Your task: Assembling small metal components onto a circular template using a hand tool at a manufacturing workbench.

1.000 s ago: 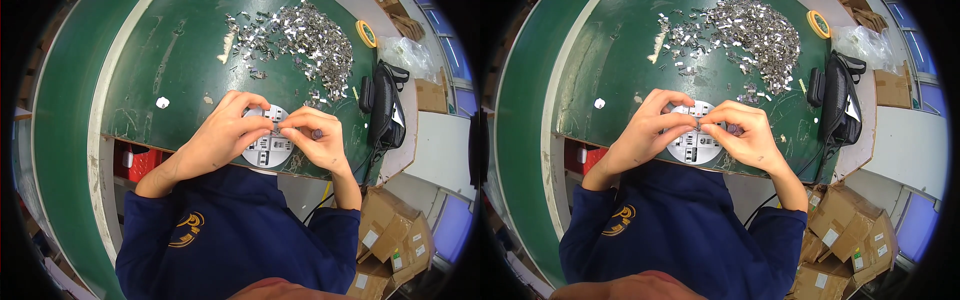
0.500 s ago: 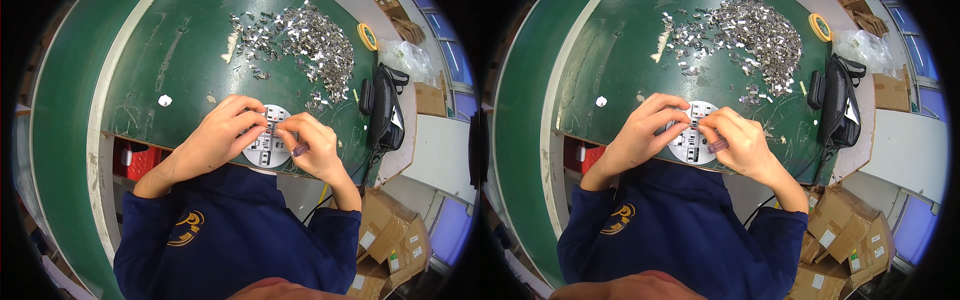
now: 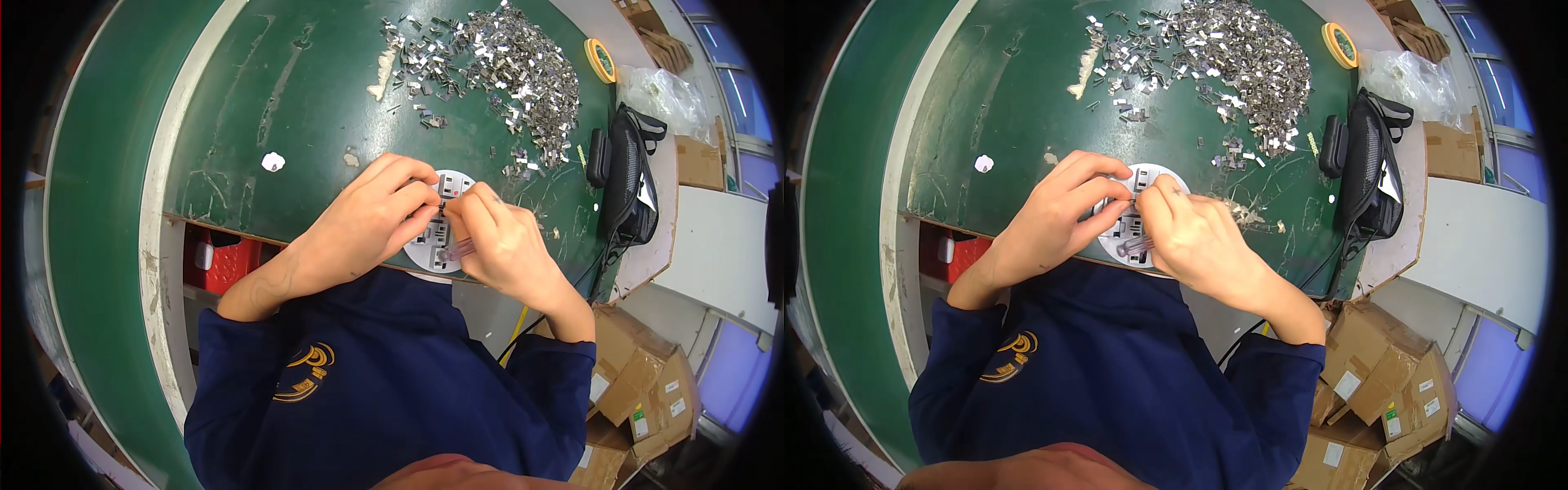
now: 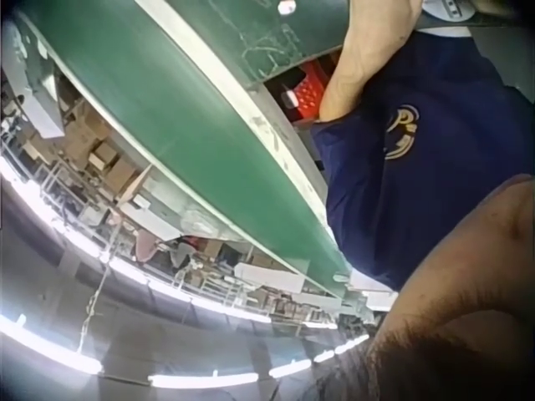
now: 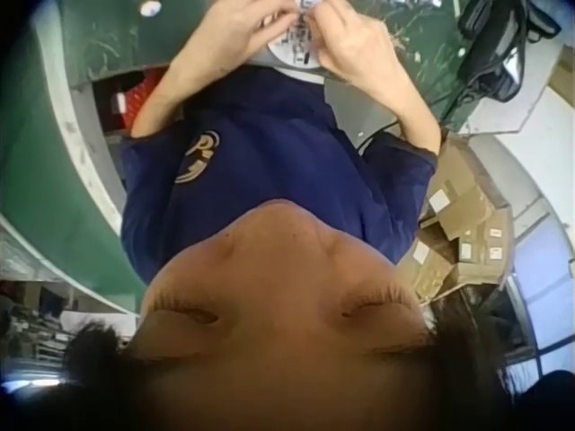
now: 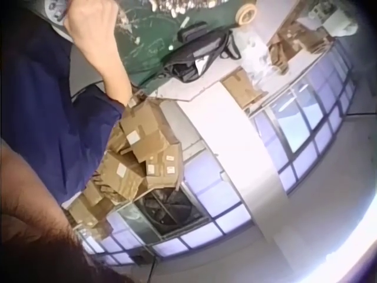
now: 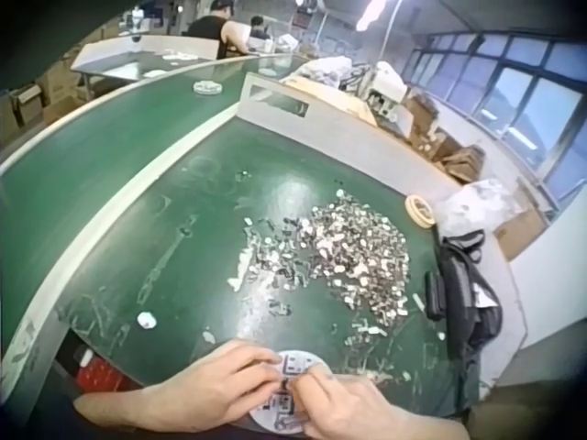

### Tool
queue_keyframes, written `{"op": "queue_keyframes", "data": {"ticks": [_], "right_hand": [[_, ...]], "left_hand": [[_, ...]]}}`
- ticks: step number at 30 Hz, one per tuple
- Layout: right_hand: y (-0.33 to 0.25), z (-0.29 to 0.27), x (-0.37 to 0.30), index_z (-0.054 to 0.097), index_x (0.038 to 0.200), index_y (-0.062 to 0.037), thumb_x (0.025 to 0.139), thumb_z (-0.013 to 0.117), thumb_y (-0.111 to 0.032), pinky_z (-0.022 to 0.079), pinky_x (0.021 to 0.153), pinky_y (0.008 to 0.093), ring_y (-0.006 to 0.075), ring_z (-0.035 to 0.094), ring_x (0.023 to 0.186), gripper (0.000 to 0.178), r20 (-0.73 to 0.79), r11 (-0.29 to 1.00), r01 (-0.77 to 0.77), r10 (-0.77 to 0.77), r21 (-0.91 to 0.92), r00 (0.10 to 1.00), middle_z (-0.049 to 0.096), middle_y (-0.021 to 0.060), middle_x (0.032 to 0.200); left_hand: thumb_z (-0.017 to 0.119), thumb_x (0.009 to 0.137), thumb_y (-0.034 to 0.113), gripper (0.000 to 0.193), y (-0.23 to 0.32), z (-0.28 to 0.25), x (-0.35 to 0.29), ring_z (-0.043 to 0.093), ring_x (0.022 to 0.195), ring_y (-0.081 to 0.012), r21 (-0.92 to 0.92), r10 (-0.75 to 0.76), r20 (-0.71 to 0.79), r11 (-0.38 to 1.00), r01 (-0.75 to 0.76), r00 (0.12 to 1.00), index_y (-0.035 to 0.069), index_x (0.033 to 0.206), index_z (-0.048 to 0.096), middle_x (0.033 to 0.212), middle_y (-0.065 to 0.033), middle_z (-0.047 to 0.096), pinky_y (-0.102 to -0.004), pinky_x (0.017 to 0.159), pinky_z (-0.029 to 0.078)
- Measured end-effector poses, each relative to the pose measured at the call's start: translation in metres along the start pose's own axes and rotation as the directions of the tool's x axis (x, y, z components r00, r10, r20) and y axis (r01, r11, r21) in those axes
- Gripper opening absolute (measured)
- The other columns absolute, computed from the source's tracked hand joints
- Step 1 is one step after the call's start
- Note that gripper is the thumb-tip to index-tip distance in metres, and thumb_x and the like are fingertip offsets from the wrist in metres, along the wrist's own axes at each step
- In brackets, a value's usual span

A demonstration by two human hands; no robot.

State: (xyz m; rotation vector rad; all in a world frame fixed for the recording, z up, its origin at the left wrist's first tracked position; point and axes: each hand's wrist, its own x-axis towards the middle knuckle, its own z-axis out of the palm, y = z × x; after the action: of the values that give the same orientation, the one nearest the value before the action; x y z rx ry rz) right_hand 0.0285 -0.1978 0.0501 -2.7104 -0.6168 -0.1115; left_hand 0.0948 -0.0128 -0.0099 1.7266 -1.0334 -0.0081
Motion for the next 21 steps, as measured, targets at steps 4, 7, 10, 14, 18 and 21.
{"op": "queue_keyframes", "data": {"ticks": [4, 7, 10, 14, 18, 21], "right_hand": [[-0.006, -0.002, 0.004, 0.056, 0.085, 0.0028, 0.075, 0.066, 0.008, 0.05, 0.052, 0.0386, 0.0328, 0.061, 0.063, 0.015, 0.115, 0.998, -0.05, 0.054, -0.045, 0.992, 0.056, 0.0131, 0.078], [-0.006, -0.003, 0.005, 0.055, 0.086, 0.0028, 0.075, 0.066, 0.007, 0.05, 0.054, 0.0404, 0.0344, 0.061, 0.064, 0.016, 0.163, 0.994, -0.107, 0.109, -0.025, 0.981, 0.055, 0.0139, 0.079], [0.003, -0.002, 0.003, 0.056, 0.083, 0.0029, 0.074, 0.066, 0.009, 0.048, 0.051, 0.0359, 0.0288, 0.061, 0.061, 0.014, 0.075, 0.985, -0.1, 0.09, 0.144, 0.993, 0.052, 0.0109, 0.072], [0.004, -0.026, 0.013, 0.045, 0.067, -0.0029, 0.088, 0.058, -0.004, 0.044, 0.046, 0.0343, 0.02, 0.05, 0.048, 0.024, 0.055, 0.9, -0.216, 0.211, 0.379, 0.976, 0.048, 0.0125, 0.061], [0.021, -0.019, 0.018, 0.04, 0.058, -0.0058, 0.097, 0.051, -0.018, 0.037, 0.045, 0.0295, 0.0142, 0.039, 0.047, 0.042, -0.224, 0.249, 0.161, 0.247, 0.955, 0.943, 0.038, 0.0064, 0.05], [0.017, -0.013, 0.023, 0.036, 0.059, -0.0106, 0.101, 0.039, -0.031, 0.034, 0.045, 0.0287, 0.0112, 0.032, 0.046, 0.047, -0.158, 0.132, 0.125, 0.284, 0.983, 0.946, 0.036, 0.001, 0.051]], "left_hand": [[0.071, 0.079, 0.002, 0.015, -0.001, 0.0, -0.001, 0.058, 0.1, -0.0283, -0.022, 0.005, -0.008, 1.0, -0.005, 1.0, 0.002, 0.092, 0.063, 0.11, -0.0096, 0.061, -0.0365, 0.084, 0.048], [0.071, 0.079, 0.002, 0.014, -0.002, 0.001, -0.002, 0.058, 0.101, -0.0285, -0.031, 0.01, -0.026, 0.999, -0.01, 1.0, 0.002, 0.091, 0.063, 0.11, -0.0097, 0.061, -0.0366, 0.085, 0.048], [0.071, 0.079, 0.001, 0.017, -0.003, 0.001, -0.002, 0.058, 0.1, -0.0284, -0.038, 0.019, -0.014, 0.999, -0.02, 1.0, 0.002, 0.095, 0.064, 0.11, -0.01, 0.061, -0.037, 0.085, 0.048], [0.076, 0.077, 0.009, 0.038, -0.001, 0.0, -0.006, 0.055, 0.11, -0.0321, -0.105, -0.061, 0.022, 0.992, 0.063, 0.998, 0.0, 0.112, 0.061, 0.12, -0.0143, 0.057, -0.04, 0.092, 0.046], [0.079, 0.074, 0.029, 0.071, 0.009, 0.0, -0.004, 0.045, 0.124, -0.0384, 0.004, -0.008, 0.064, 1.0, 0.007, 0.998, -0.007, 0.127, 0.048, 0.131, -0.022, 0.047, -0.0442, 0.104, 0.04], [0.081, 0.07, 0.037, 0.087, 0.012, 0.007, -0.007, 0.04, 0.128, -0.0407, 0.106, -0.009, 0.123, 0.994, -0.004, 0.992, -0.01, 0.131, 0.042, 0.134, -0.0249, 0.043, -0.0474, 0.108, 0.035]]}}
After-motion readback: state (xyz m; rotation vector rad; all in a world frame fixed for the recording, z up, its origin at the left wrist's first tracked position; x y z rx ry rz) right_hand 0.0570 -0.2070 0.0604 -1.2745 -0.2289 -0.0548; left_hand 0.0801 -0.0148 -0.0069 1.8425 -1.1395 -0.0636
